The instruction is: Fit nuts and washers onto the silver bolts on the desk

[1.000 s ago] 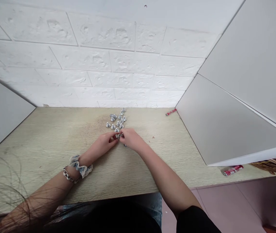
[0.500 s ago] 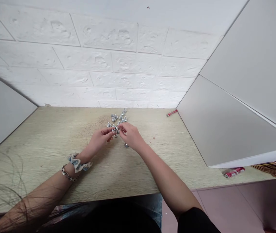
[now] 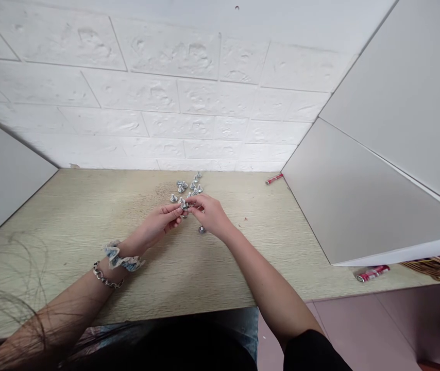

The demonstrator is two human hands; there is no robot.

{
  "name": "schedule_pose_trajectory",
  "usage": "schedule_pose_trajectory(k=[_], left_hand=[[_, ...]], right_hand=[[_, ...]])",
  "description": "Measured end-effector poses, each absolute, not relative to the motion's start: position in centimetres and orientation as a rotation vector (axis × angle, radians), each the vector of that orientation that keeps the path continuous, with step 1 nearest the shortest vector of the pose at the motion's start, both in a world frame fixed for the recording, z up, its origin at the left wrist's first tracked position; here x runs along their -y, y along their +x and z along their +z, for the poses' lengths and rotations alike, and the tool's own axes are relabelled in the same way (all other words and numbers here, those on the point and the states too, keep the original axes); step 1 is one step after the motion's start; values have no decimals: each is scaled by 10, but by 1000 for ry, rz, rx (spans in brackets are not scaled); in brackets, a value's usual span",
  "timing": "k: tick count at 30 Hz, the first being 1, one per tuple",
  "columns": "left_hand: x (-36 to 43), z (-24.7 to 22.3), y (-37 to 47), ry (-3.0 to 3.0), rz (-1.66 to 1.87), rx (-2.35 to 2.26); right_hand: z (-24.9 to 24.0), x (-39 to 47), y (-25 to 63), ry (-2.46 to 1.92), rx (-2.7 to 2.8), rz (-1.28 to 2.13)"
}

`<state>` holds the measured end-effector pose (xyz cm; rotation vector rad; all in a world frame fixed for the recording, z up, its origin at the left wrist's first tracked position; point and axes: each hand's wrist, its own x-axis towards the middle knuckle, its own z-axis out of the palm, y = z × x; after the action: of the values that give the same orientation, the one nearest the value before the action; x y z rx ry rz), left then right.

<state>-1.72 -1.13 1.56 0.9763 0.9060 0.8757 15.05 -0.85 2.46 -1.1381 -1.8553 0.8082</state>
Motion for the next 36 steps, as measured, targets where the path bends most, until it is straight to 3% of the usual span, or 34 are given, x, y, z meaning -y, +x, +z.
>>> schedule_pose_trajectory(k=[22,27,36], left_hand=[[19,22,-13,789,728,-814],[19,21,-12,749,808,-780],[6,26,-26,568,962,-855]], right_hand=[[17,17,140,-1040,2017,725],[16,18,142,-1025,2064,870],[25,22,143,-997,1616,1018]])
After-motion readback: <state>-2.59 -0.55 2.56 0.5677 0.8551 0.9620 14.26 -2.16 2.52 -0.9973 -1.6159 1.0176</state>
